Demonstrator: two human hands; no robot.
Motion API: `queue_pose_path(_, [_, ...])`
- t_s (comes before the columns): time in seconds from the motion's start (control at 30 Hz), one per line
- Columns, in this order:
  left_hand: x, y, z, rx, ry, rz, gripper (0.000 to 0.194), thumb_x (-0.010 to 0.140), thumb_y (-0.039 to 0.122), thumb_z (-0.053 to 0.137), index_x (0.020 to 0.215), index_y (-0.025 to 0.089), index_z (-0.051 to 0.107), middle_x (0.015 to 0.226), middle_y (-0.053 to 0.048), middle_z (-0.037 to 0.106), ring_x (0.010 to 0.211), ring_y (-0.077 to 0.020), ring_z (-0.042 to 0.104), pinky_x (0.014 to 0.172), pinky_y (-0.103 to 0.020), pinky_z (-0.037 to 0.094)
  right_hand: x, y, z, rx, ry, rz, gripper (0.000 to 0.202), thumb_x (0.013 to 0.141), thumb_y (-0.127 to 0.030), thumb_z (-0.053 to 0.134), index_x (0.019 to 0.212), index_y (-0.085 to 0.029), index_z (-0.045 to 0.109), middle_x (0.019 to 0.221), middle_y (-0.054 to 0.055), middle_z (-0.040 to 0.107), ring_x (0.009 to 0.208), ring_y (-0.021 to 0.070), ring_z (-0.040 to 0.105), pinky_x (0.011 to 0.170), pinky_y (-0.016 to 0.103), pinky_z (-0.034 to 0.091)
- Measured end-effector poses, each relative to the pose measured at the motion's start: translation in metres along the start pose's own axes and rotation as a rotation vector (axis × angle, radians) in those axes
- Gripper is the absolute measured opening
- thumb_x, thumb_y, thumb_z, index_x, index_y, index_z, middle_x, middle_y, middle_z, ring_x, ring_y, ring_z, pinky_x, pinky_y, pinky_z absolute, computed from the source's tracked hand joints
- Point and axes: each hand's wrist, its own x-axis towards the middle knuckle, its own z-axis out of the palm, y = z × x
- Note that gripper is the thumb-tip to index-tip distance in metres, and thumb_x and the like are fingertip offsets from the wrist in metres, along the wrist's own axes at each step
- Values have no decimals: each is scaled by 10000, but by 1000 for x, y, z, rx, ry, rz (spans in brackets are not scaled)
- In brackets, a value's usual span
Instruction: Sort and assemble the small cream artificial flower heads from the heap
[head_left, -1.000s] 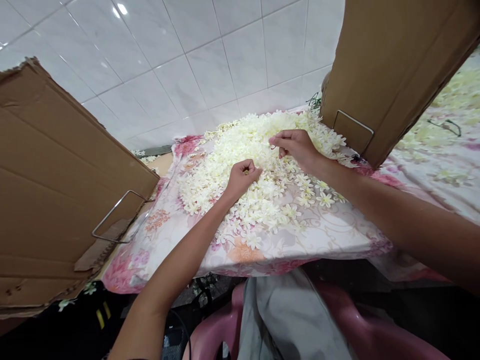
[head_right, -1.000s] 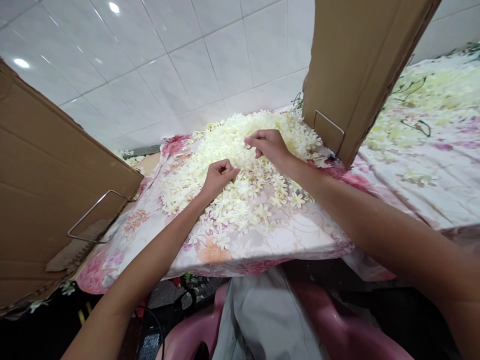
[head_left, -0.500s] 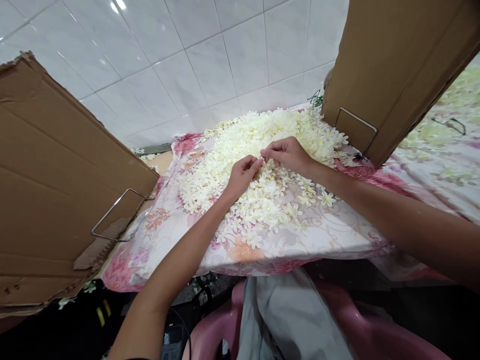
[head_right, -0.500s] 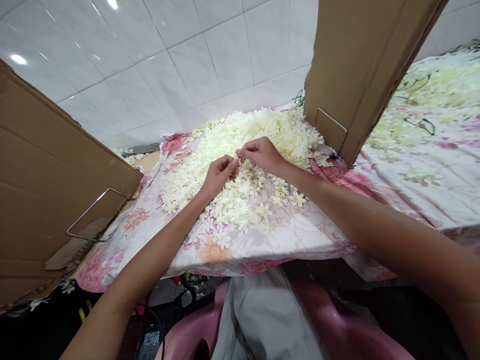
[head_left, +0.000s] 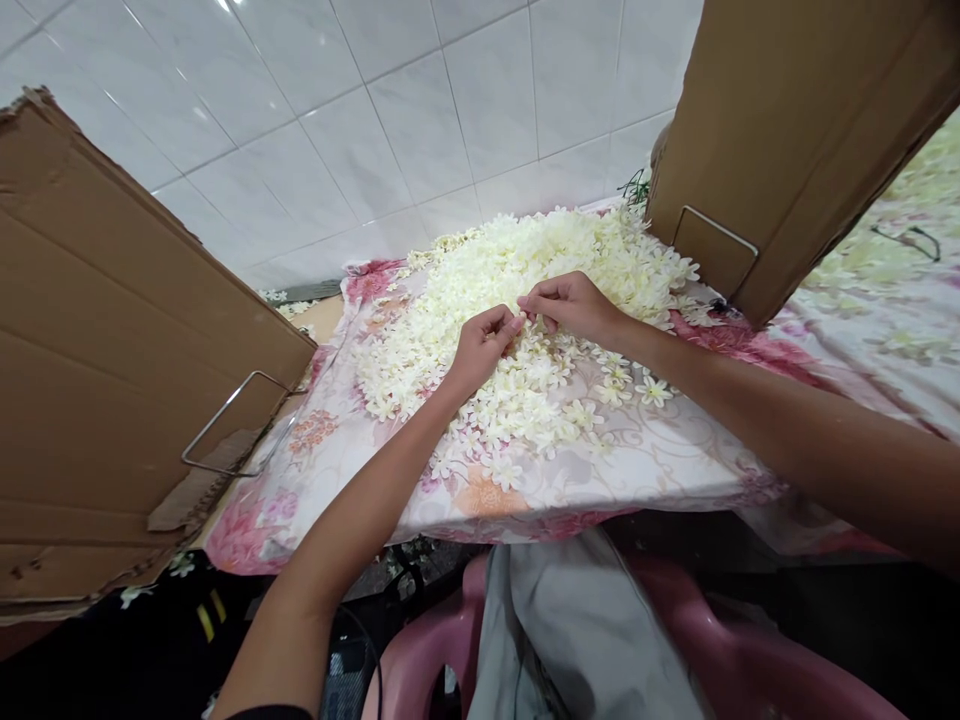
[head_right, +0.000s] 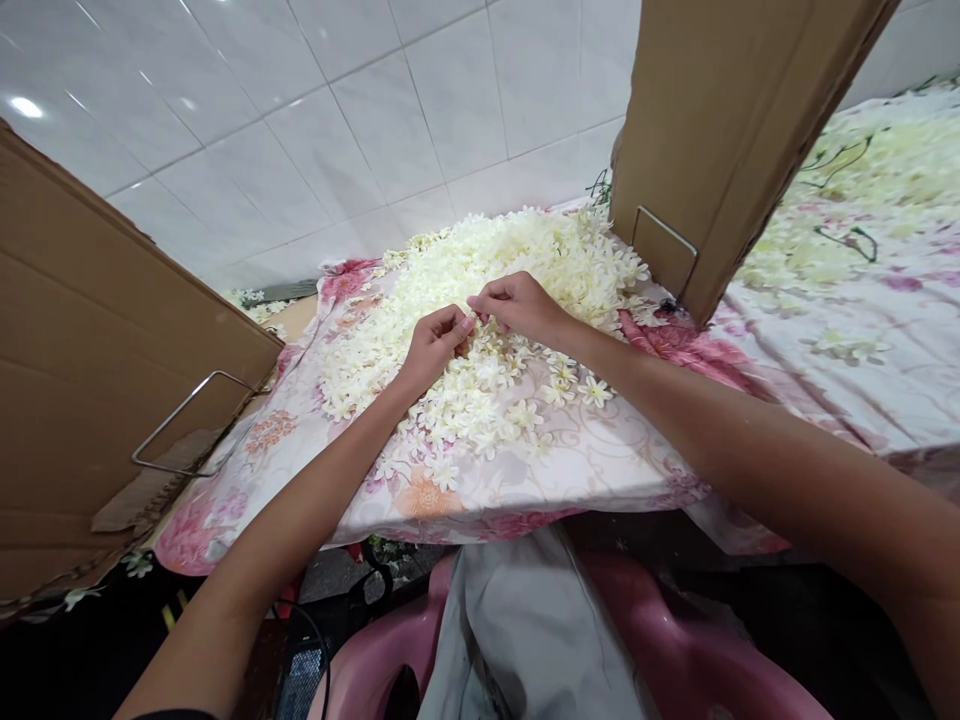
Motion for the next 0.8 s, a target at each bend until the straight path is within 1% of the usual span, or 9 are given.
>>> queue_pose_path(0.13, [0,-2,-2,11,-2,-13,596,801,732,767,666,196,542,616,10,517,540,-101,466,521,-248,400,0,3,0,-8,-17,-4,508,772,-616,872,649,-167,668,516,1,573,461,106,512,507,263,382])
queue_pose_path(0.3, [0,0,-1,36,5,-24,599,800,741,758,666,198,543,600,16,481,550,-107,428,530,-252,367,0,5,0,-17,-30,-9,543,771,-676,846,666,-169,683,512,1,571,464,106,507,498,259,368])
queue_pose_path(0.47, [-1,0,-1,21,6,-6,593,810,731,756,669,195,545,595,15,466,554,-109,412,539,-265,338,1,6,-1,-6,-37,-14,572,767,-712,835,656,-171,681,485,6,555,458,113,503,479,256,370])
queue_pose_path(0.57, [0,2,-1,25,-2,4,597,818,726,751,661,195,527,588,16,463,555,-108,405,537,-260,329,0,5,-1,3,-50,10,552,762,-687,853,672,-168,689,501,8,565,460,110,506,474,252,384])
queue_pose_path(0.73, [0,5,-2,49,12,7,630,823,730,741,628,192,477,597,18,470,545,-95,371,514,-253,281,1,7,-1,23,-87,10,485,720,-606,919,750,-161,731,634,26,648,495,105,539,467,246,415])
queue_pose_path(0.8, [0,5,-1,36,9,6,627,823,729,741,633,191,482,592,21,471,533,-90,363,510,-254,271,2,9,-2,28,-87,11,482,735,-605,910,745,-157,733,618,23,638,487,103,533,462,244,410])
